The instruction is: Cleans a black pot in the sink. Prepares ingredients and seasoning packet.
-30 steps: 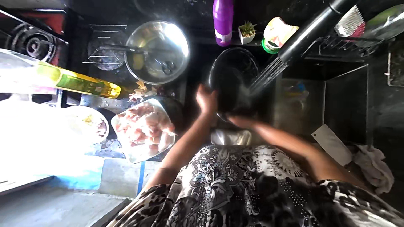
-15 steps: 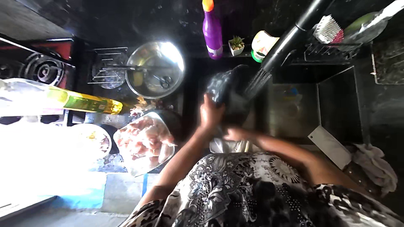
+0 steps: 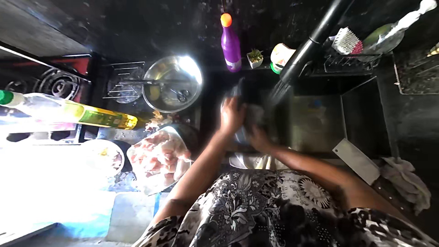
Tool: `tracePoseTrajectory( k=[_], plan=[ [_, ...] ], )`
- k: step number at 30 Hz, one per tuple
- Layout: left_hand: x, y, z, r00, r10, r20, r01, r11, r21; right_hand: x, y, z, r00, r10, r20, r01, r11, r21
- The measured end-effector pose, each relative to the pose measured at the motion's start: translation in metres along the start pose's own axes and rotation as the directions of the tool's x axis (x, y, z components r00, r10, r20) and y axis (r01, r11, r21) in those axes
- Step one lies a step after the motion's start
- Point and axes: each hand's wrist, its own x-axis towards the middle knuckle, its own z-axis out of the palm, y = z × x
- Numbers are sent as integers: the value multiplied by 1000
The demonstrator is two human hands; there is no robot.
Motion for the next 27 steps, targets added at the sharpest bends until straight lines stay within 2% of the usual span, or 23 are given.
tracePoseTrajectory(
  k=[2,3,5,7,9,12,15,20,27],
  plan=[
    [4,5,7,992,126,26,-127,992,23,-7,-3,-16,966,-95,-241,97,995,-4],
    [4,6,14,977,211,26,-211,977,31,-10,-4,-26,944,-107,-311,108,994,-13],
    [-1,14,29,933,356,61,-360,928,93,-13,2,-40,891,-100,-443,128,991,33],
    [-5,32,40,897,413,158,-440,873,211,-12,12,-51,851,-2,-525,120,974,190],
    [-2,49,46,884,396,248,-458,838,297,-13,16,-57,846,142,-513,77,921,382],
    [6,60,53,872,341,352,-459,820,342,-14,25,-60,849,257,-461,13,863,505],
    [13,67,53,863,312,397,-463,804,374,-14,30,-62,847,242,-473,18,876,482],
    [12,68,55,848,346,401,-495,787,368,-18,35,-62,830,213,-516,6,921,391],
    [2,49,56,802,520,293,-595,738,318,-18,37,-55,831,161,-533,73,918,391]
  ],
)
